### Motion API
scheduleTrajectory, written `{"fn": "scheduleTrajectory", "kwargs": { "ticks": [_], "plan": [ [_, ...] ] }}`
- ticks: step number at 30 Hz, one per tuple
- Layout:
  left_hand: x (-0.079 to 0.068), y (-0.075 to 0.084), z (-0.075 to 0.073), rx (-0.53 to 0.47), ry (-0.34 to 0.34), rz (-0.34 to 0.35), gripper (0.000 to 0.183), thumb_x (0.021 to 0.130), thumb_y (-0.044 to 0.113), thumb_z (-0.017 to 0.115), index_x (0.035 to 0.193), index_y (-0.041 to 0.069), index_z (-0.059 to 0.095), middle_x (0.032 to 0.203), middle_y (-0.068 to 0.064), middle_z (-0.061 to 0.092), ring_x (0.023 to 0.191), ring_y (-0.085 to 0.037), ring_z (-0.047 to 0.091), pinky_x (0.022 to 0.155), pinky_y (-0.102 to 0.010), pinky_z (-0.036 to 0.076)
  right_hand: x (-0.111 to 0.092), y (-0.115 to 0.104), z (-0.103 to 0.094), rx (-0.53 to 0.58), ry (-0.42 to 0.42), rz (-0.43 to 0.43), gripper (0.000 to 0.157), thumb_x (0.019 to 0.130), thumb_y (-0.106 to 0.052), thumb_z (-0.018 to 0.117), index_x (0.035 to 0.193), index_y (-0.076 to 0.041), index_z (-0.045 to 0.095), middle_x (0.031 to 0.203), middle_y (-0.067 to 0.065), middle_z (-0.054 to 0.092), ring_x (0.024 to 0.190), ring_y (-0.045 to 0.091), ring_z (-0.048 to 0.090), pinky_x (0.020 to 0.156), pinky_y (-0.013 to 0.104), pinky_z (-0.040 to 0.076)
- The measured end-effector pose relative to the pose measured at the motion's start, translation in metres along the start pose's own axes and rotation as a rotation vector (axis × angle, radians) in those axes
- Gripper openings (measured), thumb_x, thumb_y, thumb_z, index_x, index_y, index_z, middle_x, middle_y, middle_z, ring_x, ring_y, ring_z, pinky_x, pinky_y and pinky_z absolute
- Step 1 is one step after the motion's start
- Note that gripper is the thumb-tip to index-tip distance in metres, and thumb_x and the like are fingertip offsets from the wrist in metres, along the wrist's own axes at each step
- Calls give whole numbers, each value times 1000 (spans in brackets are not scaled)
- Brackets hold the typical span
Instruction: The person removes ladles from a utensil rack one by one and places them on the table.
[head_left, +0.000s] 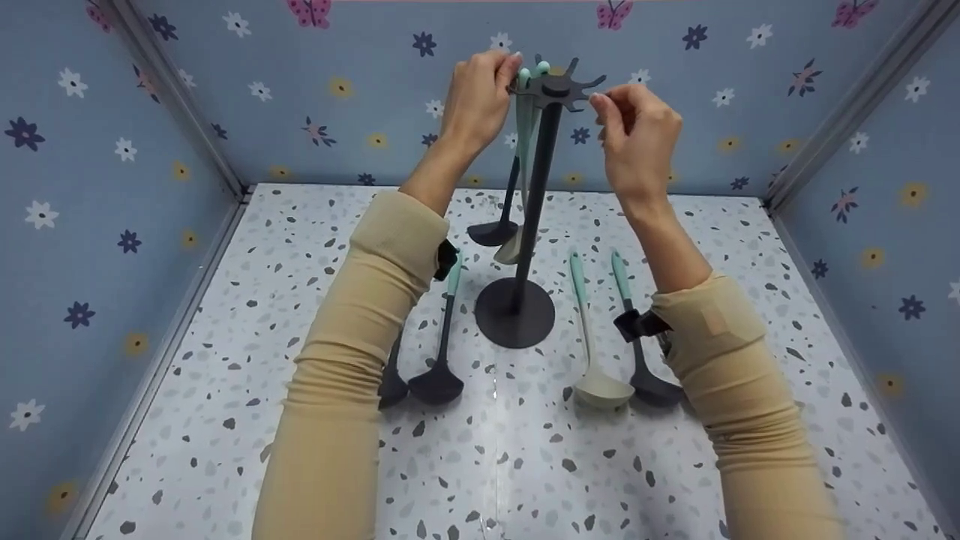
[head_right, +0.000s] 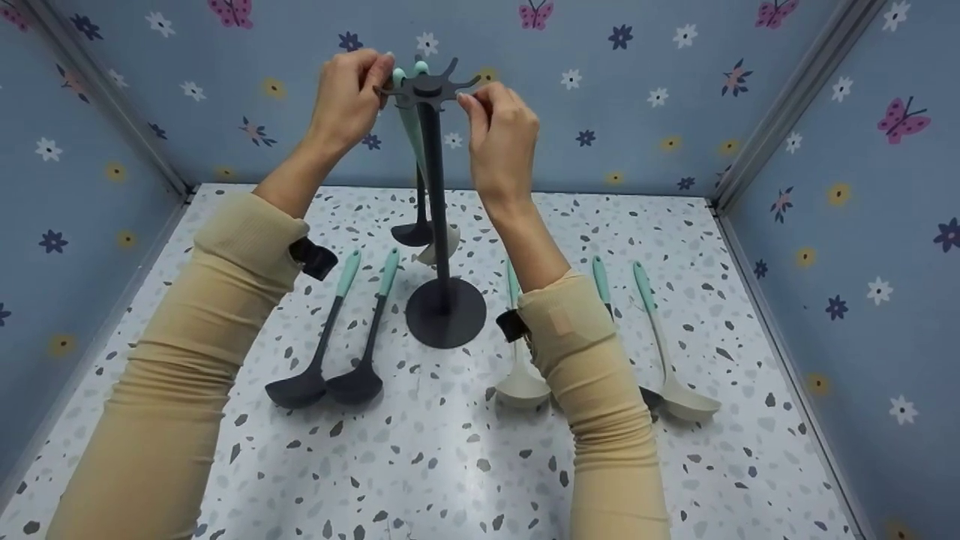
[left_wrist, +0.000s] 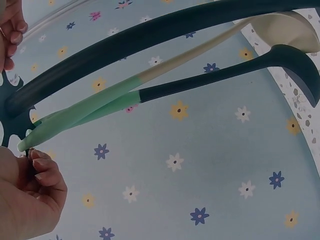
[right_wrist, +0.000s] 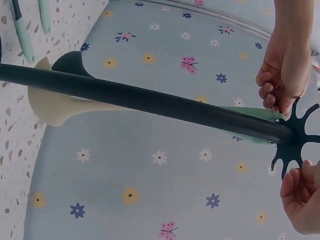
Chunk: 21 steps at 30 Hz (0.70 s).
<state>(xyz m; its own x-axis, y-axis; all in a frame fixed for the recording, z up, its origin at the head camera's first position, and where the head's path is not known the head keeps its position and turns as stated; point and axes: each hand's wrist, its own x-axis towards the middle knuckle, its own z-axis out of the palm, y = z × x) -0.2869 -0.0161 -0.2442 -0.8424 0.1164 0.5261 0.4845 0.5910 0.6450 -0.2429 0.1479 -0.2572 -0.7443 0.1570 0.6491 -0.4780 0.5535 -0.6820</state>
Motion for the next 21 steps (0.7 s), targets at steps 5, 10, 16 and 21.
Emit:
{"fn": "scheduleTrajectory", "kwargs": {
  "ticks": [5, 10, 16, 21],
  "plan": [
    [-1, -1, -3, -3, 24, -11, 28, 97, 18, 37, 72, 9, 48, 61, 3, 36, 53, -5, 30, 54, -18, 24, 1, -3, 3, 58, -9, 36, 20, 85, -19, 58, 84, 0, 65, 72, 7, 59, 57, 13, 50, 54, 17, 43],
    [-3, 0, -5, 22, 31, -50, 29, 97, 19, 37, 72, 9, 49, 60, 4, 36, 53, -5, 31, 53, -17, 25, 0, -9, 4, 78, -24, 57, 19, 86, -17, 58, 85, 1, 65, 72, 8, 59, 57, 13, 50, 54, 17, 43],
    [-8, 6, -7, 16, 55, -84, 34, 96, 19, 38, 63, 13, 41, 57, 3, 35, 50, -6, 30, 49, -18, 25, 10, -5, 2, 200, -32, 146, 15, 83, -12, 61, 82, 2, 65, 69, 7, 58, 55, 15, 52, 53, 18, 45],
    [-17, 10, -6, -15, 81, -76, 34, 96, 17, 38, 63, 11, 43, 56, 3, 36, 49, -6, 30, 49, -18, 26, 21, 3, 2, 344, -49, 227, 11, 81, -7, 63, 79, 3, 65, 67, 6, 58, 53, 13, 52, 51, 18, 46]
  ]
}}
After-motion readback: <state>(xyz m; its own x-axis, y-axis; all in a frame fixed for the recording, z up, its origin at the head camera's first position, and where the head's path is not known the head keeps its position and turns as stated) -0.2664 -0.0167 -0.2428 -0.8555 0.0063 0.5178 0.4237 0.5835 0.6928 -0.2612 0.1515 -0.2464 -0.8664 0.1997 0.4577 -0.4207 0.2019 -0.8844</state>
